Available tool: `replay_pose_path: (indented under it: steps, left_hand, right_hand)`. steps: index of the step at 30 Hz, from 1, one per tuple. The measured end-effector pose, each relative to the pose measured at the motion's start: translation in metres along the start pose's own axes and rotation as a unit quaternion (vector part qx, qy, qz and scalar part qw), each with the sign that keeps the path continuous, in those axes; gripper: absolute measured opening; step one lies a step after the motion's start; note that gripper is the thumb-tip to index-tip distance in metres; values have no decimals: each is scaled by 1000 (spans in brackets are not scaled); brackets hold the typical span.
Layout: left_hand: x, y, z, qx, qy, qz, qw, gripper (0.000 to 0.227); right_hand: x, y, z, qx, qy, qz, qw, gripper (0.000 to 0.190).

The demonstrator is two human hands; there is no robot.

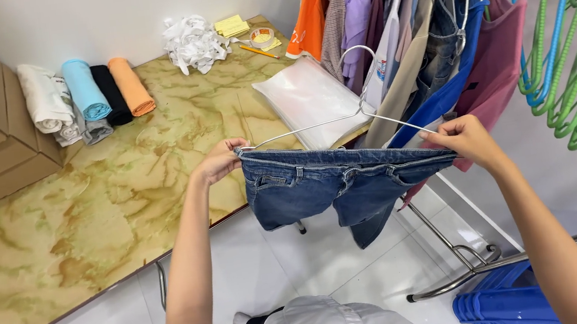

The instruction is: Hanging folded or rolled clothing items onto hangers and placing them on a garment rack.

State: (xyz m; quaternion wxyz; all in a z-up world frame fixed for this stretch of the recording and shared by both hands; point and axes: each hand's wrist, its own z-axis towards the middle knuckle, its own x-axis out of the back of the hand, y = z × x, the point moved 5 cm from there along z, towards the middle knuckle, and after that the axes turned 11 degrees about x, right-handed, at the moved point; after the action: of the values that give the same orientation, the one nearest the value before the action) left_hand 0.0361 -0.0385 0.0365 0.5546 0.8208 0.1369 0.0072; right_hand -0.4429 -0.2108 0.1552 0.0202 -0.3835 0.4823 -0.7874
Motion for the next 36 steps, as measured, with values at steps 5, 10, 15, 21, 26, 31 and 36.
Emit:
replay_pose_path:
  steps: [5, 10, 15, 21, 26, 31, 36]
  left_hand:
    - [-12, 18, -1, 28, -121, 73, 990, 20]
    - [-46, 18, 8, 90, -213, 195, 953, 35]
    - [-70, 22, 32, 75, -202, 320, 923, 44]
    - [-83, 39, 8, 147, -224, 254, 929, 33]
    - [-90, 53, 13, 150, -224, 209, 940, 26]
    - [-166, 45, 39, 115, -263, 267, 920, 41]
    - [-261, 39, 81, 40, -255, 228, 939, 38]
  right_hand:
    - [1, -52, -13, 3, -45, 14, 999, 49]
    - [-20, -34, -7, 20, -112, 44, 993, 38]
    - [-46, -30, -4, 11, -137, 97, 986, 26]
    - [-21, -26, -21, -61, -95, 120, 986, 23]
    - [12, 15, -50, -147, -83, 141, 976, 27]
    - [33, 13, -80, -239, -135, 186, 943, 29]
    - [66, 18, -107, -274, -157, 195, 929, 29]
